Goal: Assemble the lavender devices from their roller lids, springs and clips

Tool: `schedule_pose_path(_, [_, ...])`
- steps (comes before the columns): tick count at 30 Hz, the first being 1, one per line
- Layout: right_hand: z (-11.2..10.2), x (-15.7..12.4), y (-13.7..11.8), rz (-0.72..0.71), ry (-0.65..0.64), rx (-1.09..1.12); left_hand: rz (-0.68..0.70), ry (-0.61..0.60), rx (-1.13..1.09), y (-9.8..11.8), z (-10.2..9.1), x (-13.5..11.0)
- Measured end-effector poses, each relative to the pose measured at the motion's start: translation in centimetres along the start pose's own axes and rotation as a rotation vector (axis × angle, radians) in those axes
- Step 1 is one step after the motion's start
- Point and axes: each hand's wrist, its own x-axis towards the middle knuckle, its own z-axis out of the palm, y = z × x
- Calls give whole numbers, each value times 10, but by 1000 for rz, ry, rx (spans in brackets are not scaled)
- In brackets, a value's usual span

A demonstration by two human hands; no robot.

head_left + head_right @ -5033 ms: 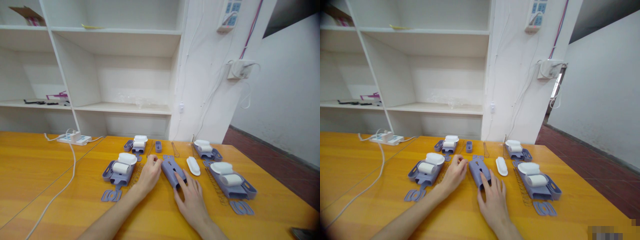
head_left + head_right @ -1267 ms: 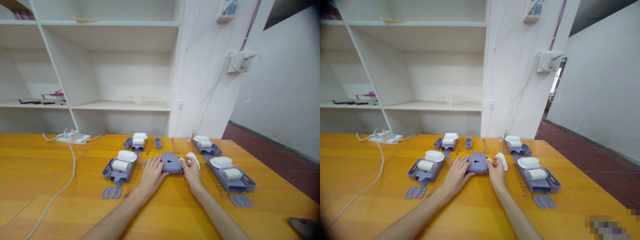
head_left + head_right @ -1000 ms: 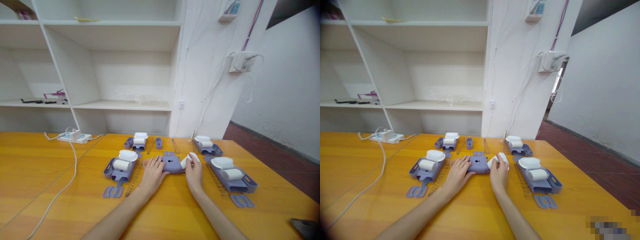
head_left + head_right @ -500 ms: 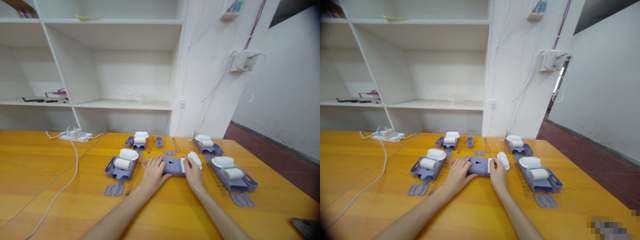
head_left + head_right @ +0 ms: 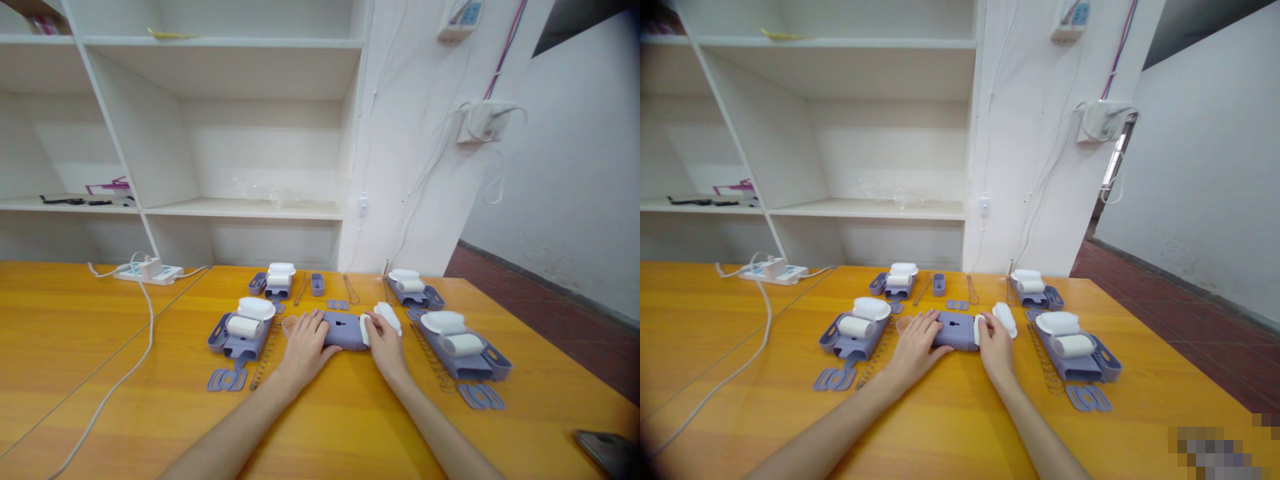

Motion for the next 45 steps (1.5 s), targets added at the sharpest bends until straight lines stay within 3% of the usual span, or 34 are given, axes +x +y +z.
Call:
schedule_pose_path(19, [-3,-2,-5,-52,-98,-3,17,17,2,-1,4,0])
schedule_pose_path(27, [-5,-13,-13,-169,-218,-5,-1,35,-10,-1,2,0])
schedule_pose_path(33, [-10,-13,-13,-158,-299,31,11,15,-8,-3,4,-1])
schedule_pose_path(38, [-13,-12,-12,-210,-194,-87,8,2,-10,-3,3,-1])
schedule_pose_path(45, [-13,-13,-17,-122,-296,13,-6,-2,-14,-2,3,-1])
